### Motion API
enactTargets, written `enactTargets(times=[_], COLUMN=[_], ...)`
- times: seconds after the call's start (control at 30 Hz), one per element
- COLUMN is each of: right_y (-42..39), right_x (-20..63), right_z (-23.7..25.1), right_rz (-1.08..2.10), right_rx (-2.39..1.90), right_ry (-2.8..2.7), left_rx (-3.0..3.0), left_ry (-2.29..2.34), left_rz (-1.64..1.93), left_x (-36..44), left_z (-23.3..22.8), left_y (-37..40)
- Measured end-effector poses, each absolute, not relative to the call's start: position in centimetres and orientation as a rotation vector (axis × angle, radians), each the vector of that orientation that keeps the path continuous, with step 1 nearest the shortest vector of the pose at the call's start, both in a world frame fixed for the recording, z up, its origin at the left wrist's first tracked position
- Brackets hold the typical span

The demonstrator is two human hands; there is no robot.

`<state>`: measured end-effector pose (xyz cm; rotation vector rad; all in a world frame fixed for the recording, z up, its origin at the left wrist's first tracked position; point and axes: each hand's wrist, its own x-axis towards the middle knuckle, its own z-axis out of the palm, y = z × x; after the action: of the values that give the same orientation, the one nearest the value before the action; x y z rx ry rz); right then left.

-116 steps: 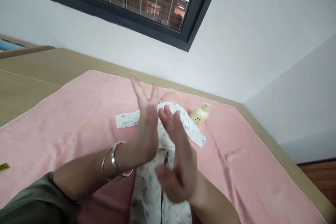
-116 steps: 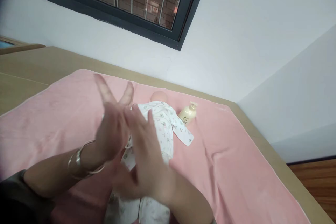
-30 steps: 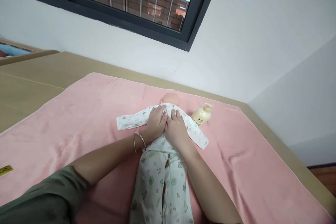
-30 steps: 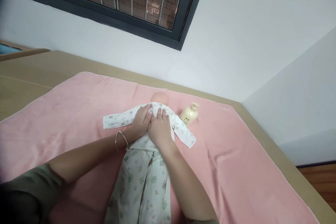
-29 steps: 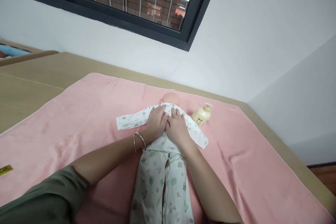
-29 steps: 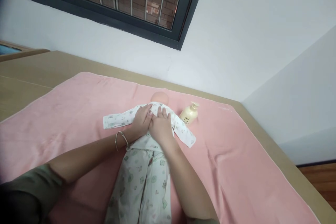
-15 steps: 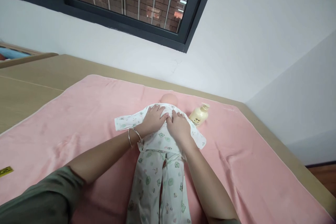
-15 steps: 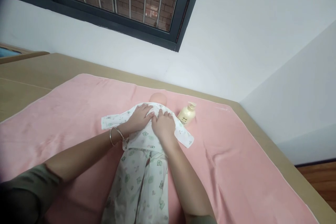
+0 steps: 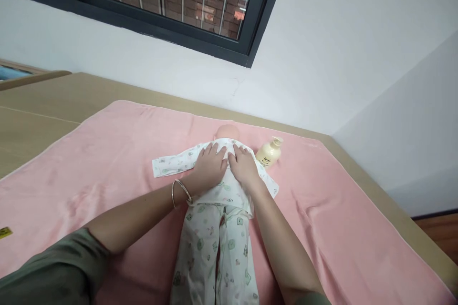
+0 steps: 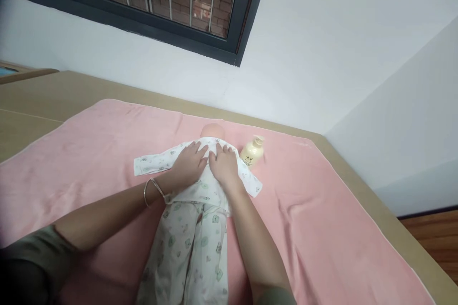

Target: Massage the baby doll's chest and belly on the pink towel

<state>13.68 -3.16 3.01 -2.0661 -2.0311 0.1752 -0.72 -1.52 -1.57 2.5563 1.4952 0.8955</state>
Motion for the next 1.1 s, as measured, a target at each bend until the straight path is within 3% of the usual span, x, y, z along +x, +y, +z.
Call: enactTargets(times=[0.2, 0.47, 0.7, 0.97, 1.1], right_y=[-5.3, -2.9, -4.7, -3.3, -2.5], right_x=[11.0, 15.0, 11.7, 14.8, 16.0], right_z=[4.8, 4.3, 4.6, 4.7, 4.1], right_rz=[0.071, 0.312, 0.071, 0.299, 0.318], right_rx=[-2.097, -2.058, -2.097, -2.048, -2.029], right_ry=[-2.069, -1.974, -2.066, -2.016, -2.001], left_rx=[2.467, 2.670, 2.584, 2.702, 2.747], left_ry=[1.387, 1.530, 1.368, 1.585, 1.469], left_rz=[0.798, 0.852, 0.754, 0.779, 0.792], left_x=[-2.2, -0.3, -2.3, -0.6, -0.6], left_z=[-0.8, -1.6, 0.4, -0.7, -0.2], left_y=[1.5, -2.8, 0.5, -2.3, -2.9])
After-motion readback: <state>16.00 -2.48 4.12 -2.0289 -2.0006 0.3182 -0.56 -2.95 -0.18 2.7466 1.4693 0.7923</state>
